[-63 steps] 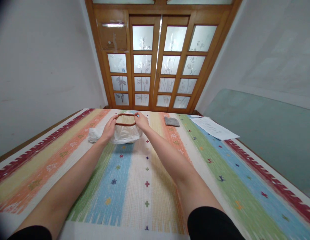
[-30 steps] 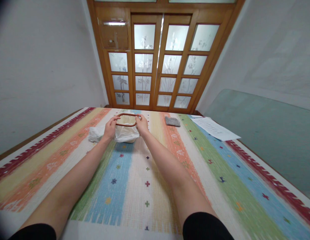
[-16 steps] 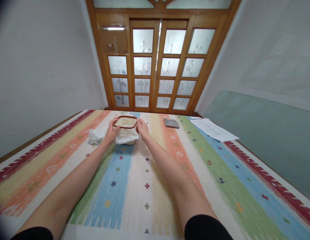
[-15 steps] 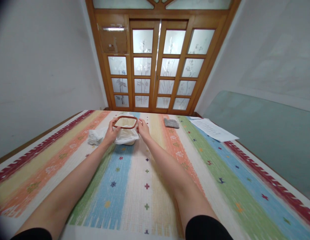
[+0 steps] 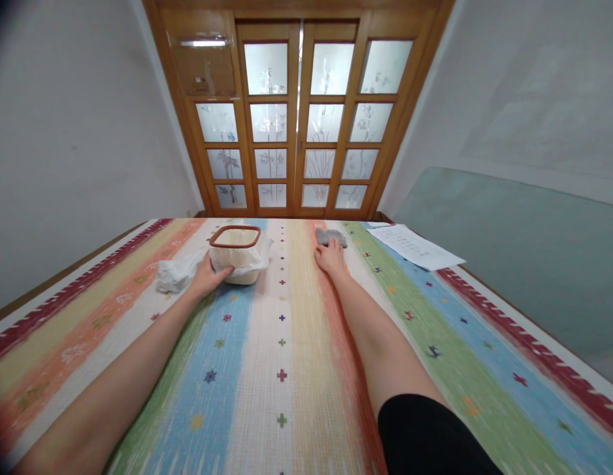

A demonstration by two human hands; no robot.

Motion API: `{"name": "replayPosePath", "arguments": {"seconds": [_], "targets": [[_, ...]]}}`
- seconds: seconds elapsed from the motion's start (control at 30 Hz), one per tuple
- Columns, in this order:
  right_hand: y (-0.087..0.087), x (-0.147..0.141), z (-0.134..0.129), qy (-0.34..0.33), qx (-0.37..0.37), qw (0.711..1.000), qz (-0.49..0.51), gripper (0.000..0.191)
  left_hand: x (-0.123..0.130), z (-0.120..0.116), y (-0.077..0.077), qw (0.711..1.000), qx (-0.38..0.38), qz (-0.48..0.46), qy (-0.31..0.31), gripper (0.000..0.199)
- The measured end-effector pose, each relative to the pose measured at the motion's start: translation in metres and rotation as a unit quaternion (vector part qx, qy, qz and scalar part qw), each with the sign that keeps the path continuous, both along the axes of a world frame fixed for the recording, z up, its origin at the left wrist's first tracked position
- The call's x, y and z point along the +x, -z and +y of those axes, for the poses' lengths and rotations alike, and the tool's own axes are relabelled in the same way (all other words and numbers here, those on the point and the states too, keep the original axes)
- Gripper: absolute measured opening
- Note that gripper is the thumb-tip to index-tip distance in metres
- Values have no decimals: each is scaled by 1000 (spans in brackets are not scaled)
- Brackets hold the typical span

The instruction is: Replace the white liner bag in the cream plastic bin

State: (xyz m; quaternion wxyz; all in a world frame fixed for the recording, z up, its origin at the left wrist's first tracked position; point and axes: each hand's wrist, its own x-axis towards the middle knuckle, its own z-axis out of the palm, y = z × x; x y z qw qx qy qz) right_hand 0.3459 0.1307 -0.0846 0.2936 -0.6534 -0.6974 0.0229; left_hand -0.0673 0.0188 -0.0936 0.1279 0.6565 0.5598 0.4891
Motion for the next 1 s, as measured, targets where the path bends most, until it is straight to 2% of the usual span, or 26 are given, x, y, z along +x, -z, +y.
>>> {"name": "replayPosePath", "arguments": {"seconds": [0.13, 0.27, 0.4, 0.5, 0.57, 0.67, 0.73, 0.8, 0.9, 1.0], "targets": [[2, 2, 11, -12, -60, 996, -59, 31, 4, 0, 9, 999, -6, 31, -3, 66], [3, -5, 6, -20, -39, 996, -83, 30, 14, 1, 12, 991, 6, 115, -67, 46], [-4, -15, -7, -10, 13, 993, -115, 28, 27, -3, 22, 981, 3, 145, -125, 37], [-13, -30, -25, -6, 33, 995, -92, 33, 28, -5, 26, 976, -25, 189, -103, 30], [-14, -47, -47, -26, 33, 996, -72, 30, 24, -6, 23, 970, -54, 216, -98, 26], [-6, -81, -91, -125, 38, 984, -124, 21, 19, -10, 14, 954, -84, 248, -147, 30], [1, -105, -121, -215, 30, 961, -171, 17, 20, -15, 10, 941, -95, 267, -185, 32], [6, -123, -143, -301, 44, 937, -171, 19, 23, -22, 8, 936, -105, 275, -192, 32], [4, -136, -160, -408, 74, 906, -81, 21, 27, -39, 8, 949, -109, 264, -131, 28], [-6, -136, -166, -469, 94, 876, 67, 21, 28, -66, 5, 980, -50, 194, 14, 25]]}}
